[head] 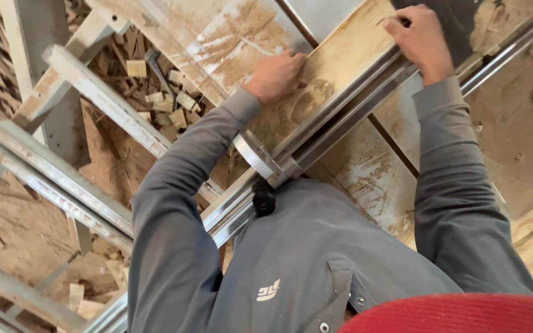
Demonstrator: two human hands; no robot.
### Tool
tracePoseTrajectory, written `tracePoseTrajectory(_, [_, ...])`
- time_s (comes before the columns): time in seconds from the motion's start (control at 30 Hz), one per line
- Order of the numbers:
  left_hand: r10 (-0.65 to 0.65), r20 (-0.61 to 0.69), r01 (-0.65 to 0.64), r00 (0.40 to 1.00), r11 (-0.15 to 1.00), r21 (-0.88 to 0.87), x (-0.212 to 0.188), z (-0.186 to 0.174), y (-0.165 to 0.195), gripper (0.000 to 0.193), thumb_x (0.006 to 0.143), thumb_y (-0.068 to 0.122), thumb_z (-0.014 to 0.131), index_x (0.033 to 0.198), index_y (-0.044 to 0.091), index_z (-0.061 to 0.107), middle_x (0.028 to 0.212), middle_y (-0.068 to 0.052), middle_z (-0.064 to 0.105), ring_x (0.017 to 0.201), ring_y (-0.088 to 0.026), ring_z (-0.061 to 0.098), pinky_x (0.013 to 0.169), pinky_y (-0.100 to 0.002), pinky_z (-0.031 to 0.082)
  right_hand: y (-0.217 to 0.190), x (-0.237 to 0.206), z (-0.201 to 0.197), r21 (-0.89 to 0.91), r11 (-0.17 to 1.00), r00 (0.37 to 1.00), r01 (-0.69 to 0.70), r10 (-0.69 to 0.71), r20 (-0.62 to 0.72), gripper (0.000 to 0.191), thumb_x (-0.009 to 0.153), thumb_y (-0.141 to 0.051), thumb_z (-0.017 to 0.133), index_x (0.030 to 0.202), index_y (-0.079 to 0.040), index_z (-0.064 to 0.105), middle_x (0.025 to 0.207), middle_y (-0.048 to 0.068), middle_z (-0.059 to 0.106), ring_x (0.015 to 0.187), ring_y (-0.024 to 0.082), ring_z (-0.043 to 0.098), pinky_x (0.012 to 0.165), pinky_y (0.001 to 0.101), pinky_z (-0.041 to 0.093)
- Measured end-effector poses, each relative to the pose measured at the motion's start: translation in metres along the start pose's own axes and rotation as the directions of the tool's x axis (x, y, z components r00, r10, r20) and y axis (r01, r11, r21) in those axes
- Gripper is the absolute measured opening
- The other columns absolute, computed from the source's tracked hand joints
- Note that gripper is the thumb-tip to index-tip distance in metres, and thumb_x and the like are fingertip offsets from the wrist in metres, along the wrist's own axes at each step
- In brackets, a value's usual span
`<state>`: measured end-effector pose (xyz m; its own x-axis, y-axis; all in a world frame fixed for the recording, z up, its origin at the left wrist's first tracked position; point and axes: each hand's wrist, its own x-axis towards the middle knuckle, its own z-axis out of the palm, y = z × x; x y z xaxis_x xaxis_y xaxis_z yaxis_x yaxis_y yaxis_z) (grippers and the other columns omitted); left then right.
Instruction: The person cuts wooden planks into narrower strips on a table saw. They feed each board along the fence past the blade, push the cut piece through, then stack the cut strips on a side table and reach for the next board, repeating the cycle.
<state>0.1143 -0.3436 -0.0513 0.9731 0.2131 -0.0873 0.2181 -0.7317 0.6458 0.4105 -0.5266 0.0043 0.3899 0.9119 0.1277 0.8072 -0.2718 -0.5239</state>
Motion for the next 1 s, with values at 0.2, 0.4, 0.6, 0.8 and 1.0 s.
tracePoseTrajectory(0.2, [-0.028, 0.040, 0.024, 0.999, 0.995, 0.097, 0.009, 0.001, 0.008, 0.050, 0.080, 0.036, 0.085, 0.110, 0.004, 0.061, 0.103, -0.021, 0.066, 0.094, -0.042, 0.068, 0.075, -0.052, 0.055, -0.027, -0.001, -0.014, -0.083, 0.972, 0.968, -0.221, 0.229, 0.105, 0.040, 0.099, -0.037, 0.075, 0.113, 0.001, 0.075, 0.120, 0.025, 0.067, 0.116, 0.041, 0.063, 0.102, 0.0451, 0.050])
tracePoseTrajectory(0.4, [-0.076, 0.100, 0.062, 0.992, 0.989, 0.135, 0.012, -0.007, 0.015, 0.054, 0.084, 0.038, 0.083, 0.113, 0.003, 0.054, 0.099, -0.023, 0.068, 0.090, -0.045, 0.069, 0.072, -0.055, 0.055, -0.130, -0.084, 0.005, 0.006, 0.997, 0.991, 0.079, -0.078, -0.108, 0.051, 0.103, -0.028, 0.073, 0.142, 0.001, 0.060, 0.143, 0.025, 0.059, 0.136, 0.045, 0.050, 0.121, 0.0550, 0.035])
tracePoseTrajectory(0.6, [-0.057, 0.120, 0.042, 0.991, 0.991, 0.127, 0.013, -0.017, 0.017, 0.058, 0.085, 0.040, 0.082, 0.113, 0.002, 0.050, 0.099, -0.026, 0.067, 0.088, -0.047, 0.068, 0.073, -0.056, 0.054, -0.193, -0.113, 0.034, -0.057, 0.922, 0.919, 0.384, -0.387, -0.069, 0.015, 0.089, -0.023, 0.076, 0.094, -0.010, 0.070, 0.099, 0.005, 0.069, 0.106, 0.022, 0.066, 0.117, 0.0488, 0.036])
tracePoseTrajectory(0.8, [0.004, 0.122, -0.018, 0.992, 0.994, 0.108, 0.019, -0.044, 0.012, 0.050, 0.089, 0.035, 0.079, 0.110, 0.002, 0.048, 0.101, -0.026, 0.067, 0.091, -0.047, 0.067, 0.075, -0.055, 0.053, -0.204, -0.088, 0.013, -0.070, 0.933, 0.927, 0.353, -0.359, -0.112, 0.013, 0.089, -0.018, 0.076, 0.085, -0.009, 0.068, 0.091, 0.006, 0.066, 0.101, 0.022, 0.065, 0.116, 0.0464, 0.039])
tracePoseTrajectory(1.0, [-0.013, 0.121, 0.001, 0.993, 0.995, 0.098, 0.003, -0.037, 0.020, 0.050, 0.090, 0.035, 0.079, 0.110, 0.002, 0.048, 0.101, -0.025, 0.067, 0.093, -0.047, 0.066, 0.076, -0.055, 0.052, -0.206, -0.109, 0.020, -0.056, 0.934, 0.924, 0.353, -0.358, -0.135, 0.011, 0.088, -0.016, 0.075, 0.084, -0.009, 0.067, 0.089, 0.006, 0.065, 0.100, 0.022, 0.065, 0.116, 0.0457, 0.040])
